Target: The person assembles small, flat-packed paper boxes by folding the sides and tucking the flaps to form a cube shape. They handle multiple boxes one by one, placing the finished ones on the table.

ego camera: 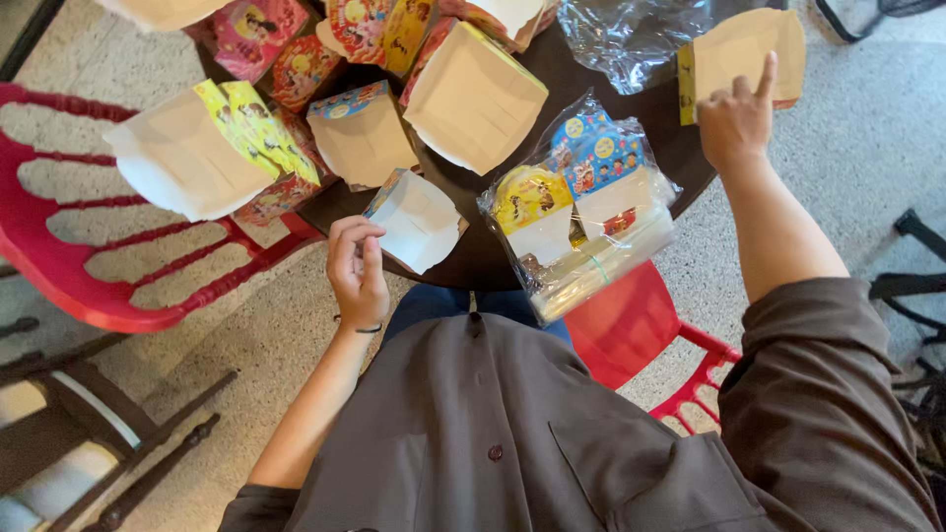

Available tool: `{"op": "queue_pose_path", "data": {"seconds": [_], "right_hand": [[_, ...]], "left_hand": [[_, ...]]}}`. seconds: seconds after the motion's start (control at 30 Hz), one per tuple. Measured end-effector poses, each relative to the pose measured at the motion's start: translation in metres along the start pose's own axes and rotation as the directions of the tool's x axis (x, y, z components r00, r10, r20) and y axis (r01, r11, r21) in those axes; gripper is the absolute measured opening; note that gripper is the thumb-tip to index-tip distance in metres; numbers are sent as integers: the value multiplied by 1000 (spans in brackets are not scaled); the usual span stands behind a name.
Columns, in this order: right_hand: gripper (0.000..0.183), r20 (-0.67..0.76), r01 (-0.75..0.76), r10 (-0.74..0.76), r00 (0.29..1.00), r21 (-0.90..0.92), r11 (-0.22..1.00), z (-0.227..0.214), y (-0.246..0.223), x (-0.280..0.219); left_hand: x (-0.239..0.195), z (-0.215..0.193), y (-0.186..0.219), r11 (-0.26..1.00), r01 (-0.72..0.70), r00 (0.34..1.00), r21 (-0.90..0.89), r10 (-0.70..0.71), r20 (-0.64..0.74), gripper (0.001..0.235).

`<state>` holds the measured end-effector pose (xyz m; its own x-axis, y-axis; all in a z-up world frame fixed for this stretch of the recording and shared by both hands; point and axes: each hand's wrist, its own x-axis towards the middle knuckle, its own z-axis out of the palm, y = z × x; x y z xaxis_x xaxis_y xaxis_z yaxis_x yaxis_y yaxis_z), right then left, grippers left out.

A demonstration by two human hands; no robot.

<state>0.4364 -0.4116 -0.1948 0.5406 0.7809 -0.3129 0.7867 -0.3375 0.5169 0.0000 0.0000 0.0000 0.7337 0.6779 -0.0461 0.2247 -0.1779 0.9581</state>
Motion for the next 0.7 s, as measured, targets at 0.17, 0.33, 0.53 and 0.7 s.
{"op": "queue_pose_path", "data": {"seconds": [0.17, 0.33, 0.53, 0.7], "right_hand": [[18, -49, 0, 10, 999, 205, 979, 4, 22, -6], [16, -223, -3, 76, 972, 311, 950, -53, 66, -15], [20, -519, 156, 88, 850, 408, 900, -288, 65, -4], [31, -728, 450, -85, 680, 323, 833, -469, -2, 10]], "left_hand": [[-11, 2, -8, 990, 88, 991, -109, -98, -88, 12], [-29, -19, -31, 981, 155, 974, -118, -172, -151, 12], [-50, -39, -63, 916, 273, 923, -294, -335, -189, 14], [-62, -48, -86, 920, 227, 950, -318, -282, -138, 18]]}}
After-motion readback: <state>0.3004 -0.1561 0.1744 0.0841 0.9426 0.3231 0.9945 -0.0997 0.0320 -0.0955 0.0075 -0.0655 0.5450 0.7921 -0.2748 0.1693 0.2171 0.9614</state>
